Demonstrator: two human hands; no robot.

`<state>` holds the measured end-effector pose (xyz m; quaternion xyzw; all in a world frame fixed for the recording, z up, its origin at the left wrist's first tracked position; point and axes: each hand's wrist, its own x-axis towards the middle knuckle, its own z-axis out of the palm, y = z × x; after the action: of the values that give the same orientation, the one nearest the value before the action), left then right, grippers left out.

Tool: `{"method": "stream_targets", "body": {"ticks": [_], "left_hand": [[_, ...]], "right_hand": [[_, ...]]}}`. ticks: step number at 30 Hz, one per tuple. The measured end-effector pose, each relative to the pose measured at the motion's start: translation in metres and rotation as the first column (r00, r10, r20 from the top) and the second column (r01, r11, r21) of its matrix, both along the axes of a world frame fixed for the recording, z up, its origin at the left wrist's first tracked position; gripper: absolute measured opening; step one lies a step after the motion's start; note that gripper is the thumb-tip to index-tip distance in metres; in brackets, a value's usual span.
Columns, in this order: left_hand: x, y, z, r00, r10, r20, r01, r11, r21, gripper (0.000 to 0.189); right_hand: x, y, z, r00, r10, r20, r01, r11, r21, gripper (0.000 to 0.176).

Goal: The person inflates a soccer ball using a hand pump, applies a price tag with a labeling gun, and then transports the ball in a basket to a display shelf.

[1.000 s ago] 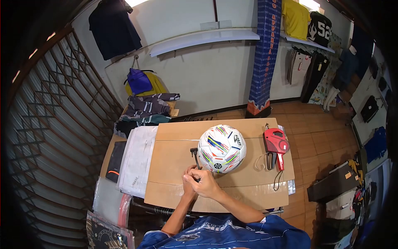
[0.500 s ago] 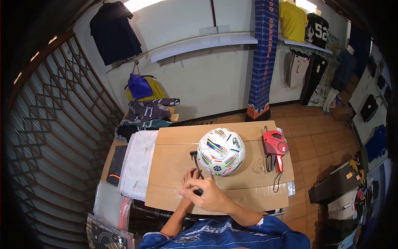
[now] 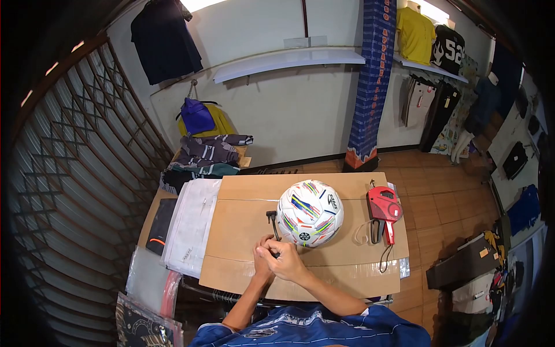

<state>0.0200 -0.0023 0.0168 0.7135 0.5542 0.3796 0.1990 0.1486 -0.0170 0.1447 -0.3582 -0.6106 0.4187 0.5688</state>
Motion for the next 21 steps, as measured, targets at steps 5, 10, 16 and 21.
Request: {"method": "stream_targets", "body": {"ticks": [5,10,16,21], "left_hand": [[-0.007,0.005,-0.022,0.999,-0.019,-0.033,0.019,1.0,0.01,0.048],[-0.007,0.006,-0.02,0.957,0.013,-0.29,0.022,0.993,0.115,0.048],[-0.001,0.002,-0.01,0.95,0.047,-0.308,-0.005,0.991,0.137,0.044],[0.011,-0.006,0.032,0.996,-0.043,0.076,0.041,0.999,0.034,0.034]], "right_hand": [[0.009,-0.007,-0.01,0.997,0.034,0.073,-0.024,0.992,-0.127,0.026],[0.005,-0.019,0.002,0.994,0.086,0.067,-0.078,0.991,-0.111,0.029],[0.036,-0.043,0.092,0.973,0.224,0.045,-0.223,0.974,-0.034,0.033],[0.034,-0.031,0.09,0.986,0.16,0.052,-0.161,0.987,0.02,0.034]]}}
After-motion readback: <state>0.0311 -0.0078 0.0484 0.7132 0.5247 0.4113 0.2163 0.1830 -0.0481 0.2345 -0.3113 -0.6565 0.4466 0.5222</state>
